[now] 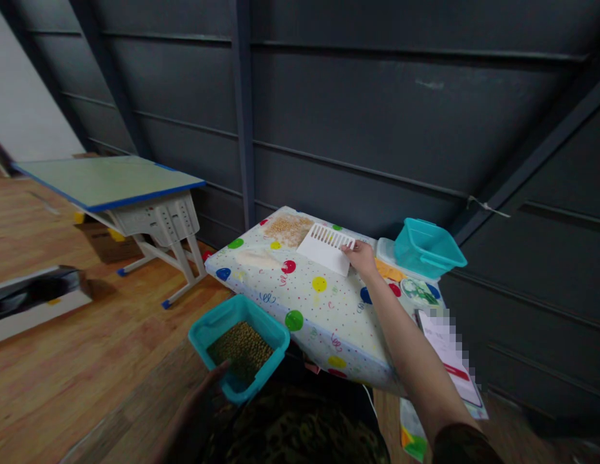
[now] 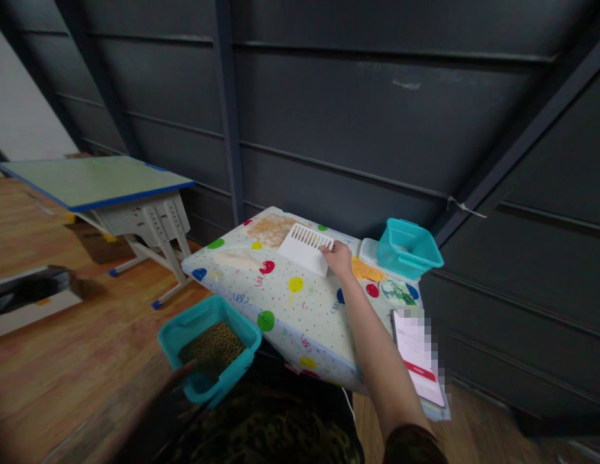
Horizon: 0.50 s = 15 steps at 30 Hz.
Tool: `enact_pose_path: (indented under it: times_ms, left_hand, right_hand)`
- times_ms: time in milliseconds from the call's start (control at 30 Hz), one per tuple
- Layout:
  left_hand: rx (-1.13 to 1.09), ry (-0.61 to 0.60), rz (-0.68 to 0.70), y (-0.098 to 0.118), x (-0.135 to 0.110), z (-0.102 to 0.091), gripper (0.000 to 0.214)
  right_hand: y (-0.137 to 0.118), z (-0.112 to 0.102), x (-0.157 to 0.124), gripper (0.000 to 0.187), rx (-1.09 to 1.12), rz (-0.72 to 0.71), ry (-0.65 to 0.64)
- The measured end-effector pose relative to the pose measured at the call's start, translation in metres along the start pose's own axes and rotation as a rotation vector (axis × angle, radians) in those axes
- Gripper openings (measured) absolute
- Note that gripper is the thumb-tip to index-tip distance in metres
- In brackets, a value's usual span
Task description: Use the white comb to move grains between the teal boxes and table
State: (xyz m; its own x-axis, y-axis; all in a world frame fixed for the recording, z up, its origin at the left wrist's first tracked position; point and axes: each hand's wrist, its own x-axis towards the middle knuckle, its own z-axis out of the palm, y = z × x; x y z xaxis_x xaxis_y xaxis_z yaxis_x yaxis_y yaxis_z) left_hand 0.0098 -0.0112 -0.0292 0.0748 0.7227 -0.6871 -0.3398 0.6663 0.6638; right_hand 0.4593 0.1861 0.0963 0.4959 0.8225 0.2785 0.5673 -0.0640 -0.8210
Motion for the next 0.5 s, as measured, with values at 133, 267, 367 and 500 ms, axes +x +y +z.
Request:
enact_pose_path:
  times_ms: [133, 267, 367, 500]
  left_hand:
    - [-0.008, 0.025, 0.047, 0.0, -0.009, 0.006, 0.077]
    - [-0.044, 0.017, 0.024, 0.003, -0.011, 0.006, 0.069]
    - [-0.062, -0.011, 0.034, 0.002, -0.008, -0.001, 0.063]
    - [-0.063, -0.003, 0.038, 0.0, -0.003, -0.003, 0.064]
  right_hand:
    - [0.011, -0.001, 0.005, 0.018, 0.034, 0.011, 0.071]
    - [0.01, -0.004, 0.006, 0.018, 0.056, 0.023, 0.113]
    - [0.005, -0.011, 0.006, 0.02, 0.082, 0.042, 0.105]
    - [-0.005, -0.014, 0.0, 0.032, 0.218, 0.038, 0.071]
